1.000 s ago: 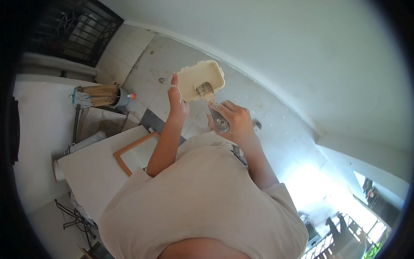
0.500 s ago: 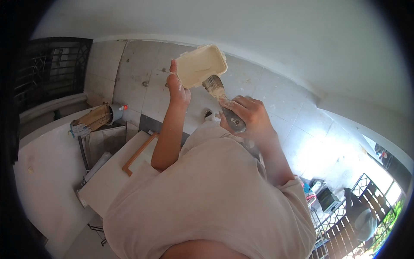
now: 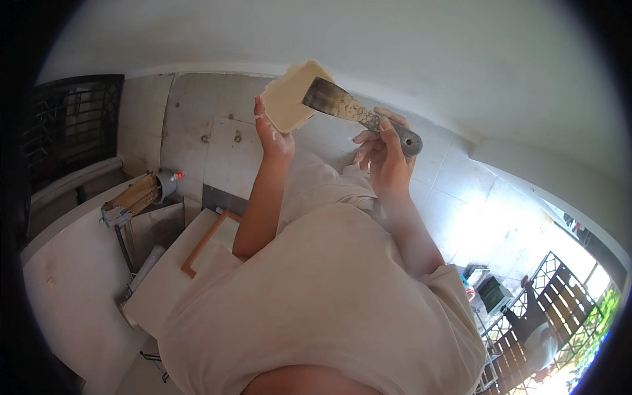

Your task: The person applies filler material to a hole in a wall using a spatula.

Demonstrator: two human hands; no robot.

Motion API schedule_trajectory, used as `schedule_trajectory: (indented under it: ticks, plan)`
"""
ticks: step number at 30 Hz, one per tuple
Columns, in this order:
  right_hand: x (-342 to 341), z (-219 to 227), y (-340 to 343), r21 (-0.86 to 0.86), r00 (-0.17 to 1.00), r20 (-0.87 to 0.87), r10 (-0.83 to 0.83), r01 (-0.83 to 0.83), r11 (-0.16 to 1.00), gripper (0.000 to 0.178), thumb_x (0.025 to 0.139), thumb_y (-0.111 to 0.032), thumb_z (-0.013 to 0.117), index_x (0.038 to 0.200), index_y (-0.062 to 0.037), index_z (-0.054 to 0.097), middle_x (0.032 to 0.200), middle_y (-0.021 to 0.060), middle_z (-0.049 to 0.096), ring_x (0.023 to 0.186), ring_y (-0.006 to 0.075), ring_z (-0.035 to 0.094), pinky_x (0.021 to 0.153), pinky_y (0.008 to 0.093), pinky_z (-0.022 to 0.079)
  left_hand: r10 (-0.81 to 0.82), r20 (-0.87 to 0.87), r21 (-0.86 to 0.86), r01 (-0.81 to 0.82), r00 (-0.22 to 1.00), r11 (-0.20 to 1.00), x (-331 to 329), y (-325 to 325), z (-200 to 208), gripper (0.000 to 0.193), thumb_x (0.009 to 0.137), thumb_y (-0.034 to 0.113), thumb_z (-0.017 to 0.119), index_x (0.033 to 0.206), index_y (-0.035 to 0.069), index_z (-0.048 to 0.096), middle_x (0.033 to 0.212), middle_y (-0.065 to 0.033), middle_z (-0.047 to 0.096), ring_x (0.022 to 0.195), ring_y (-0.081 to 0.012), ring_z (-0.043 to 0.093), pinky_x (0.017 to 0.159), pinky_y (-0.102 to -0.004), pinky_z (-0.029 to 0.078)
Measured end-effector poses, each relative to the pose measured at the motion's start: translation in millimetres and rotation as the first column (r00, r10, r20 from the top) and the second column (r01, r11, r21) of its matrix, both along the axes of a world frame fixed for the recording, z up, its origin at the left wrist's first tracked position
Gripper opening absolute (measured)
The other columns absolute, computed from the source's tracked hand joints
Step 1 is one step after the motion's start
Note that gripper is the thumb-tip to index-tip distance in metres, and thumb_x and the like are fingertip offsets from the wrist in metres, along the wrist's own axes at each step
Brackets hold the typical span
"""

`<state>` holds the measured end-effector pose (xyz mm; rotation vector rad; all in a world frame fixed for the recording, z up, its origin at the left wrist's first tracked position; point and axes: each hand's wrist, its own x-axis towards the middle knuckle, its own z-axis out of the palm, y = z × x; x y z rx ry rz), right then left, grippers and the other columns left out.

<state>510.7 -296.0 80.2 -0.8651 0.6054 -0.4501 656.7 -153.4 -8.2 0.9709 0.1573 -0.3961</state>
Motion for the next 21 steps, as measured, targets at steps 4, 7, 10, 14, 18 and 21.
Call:
schedule_trajectory:
  ticks: [4,7,10,14,18,21]
  plan:
    - [12.9,-11.4,12.0,0.093,0.995,-0.078,-0.054,0.061,0.994,0.023,0.093,-0.015,0.052,0.11,-0.0001,0.05,0.072,0.0203,0.064,0.049,0.0213,0.06,0.04,0.0289,0.045,0.094,-0.047,-0.006,-0.094,0.994,0.996,-2.4,-25.4,-3.6,0.052,0.1,0.05,0.037,0.13,0.008,0.046,0.128,-0.005,0.053,0.121,-0.0192,0.049,0.103,-0.0346,0.037]
    - [15.7,-21.3,24.5,0.001,0.984,-0.138,-0.115,0.117,0.993,0.02,0.091,-0.014,0.054,0.104,0.0004,0.049,0.072,0.0214,0.063,0.05,0.0226,0.06,0.041,0.0303,0.047,0.068,-0.001,-0.033,-0.068,0.998,0.997,9.7,-26.2,-5.9,0.051,0.101,0.049,0.036,0.13,0.009,0.047,0.128,-0.0046,0.053,0.121,-0.0194,0.049,0.103,-0.0346,0.036]
    - [21.4,-12.9,28.7,-0.024,0.964,-0.159,-0.211,0.21,0.977,0.021,0.089,-0.014,0.056,0.1,0.0027,0.049,0.068,0.0215,0.062,0.046,0.0227,0.058,0.041,0.0316,0.048,0.035,0.045,-0.021,-0.034,0.998,0.999,29.7,-21.3,-12.6,0.051,0.101,0.048,0.036,0.131,0.008,0.047,0.129,-0.005,0.053,0.121,-0.0193,0.049,0.103,-0.0346,0.037]
    - [29.4,7.9,35.0,-0.117,0.932,-0.171,-0.321,0.304,0.945,0.023,0.09,-0.015,0.058,0.099,0.0052,0.051,0.064,0.0204,0.061,0.043,0.022,0.056,0.039,0.031,0.046,-0.01,-0.017,0.005,0.01,1.0,1.0,60.4,-9.9,-1.8,0.053,0.101,0.045,0.041,0.127,0.001,0.05,0.125,-0.0077,0.055,0.117,-0.0183,0.052,0.101,-0.0322,0.039]
    - [37.2,17.4,31.4,-0.368,0.934,-0.067,-0.352,0.305,0.878,0.027,0.092,-0.014,0.06,0.106,0.0084,0.059,0.062,0.0177,0.062,0.041,0.0181,0.053,0.036,0.027,0.042,-0.225,0.012,0.103,0.223,0.974,0.969,98.0,9.2,3.1,0.049,0.099,0.041,0.051,0.117,-0.004,0.058,0.115,-0.0087,0.061,0.109,-0.0145,0.056,0.096,-0.0287,0.041]
    - [56.0,35.3,17.3,-0.519,0.91,-0.096,-0.404,0.301,0.8,0.026,0.091,-0.018,0.062,0.092,0.0077,0.065,0.056,0.0123,0.059,0.037,0.0135,0.049,0.034,0.0247,0.035,-0.393,0.067,0.131,0.382,0.917,0.915,115.9,19.7,10.4,0.055,0.097,0.044,0.05,0.125,-0.003,0.053,0.122,-0.0085,0.06,0.114,-0.0175,0.055,0.098,-0.034,0.042]
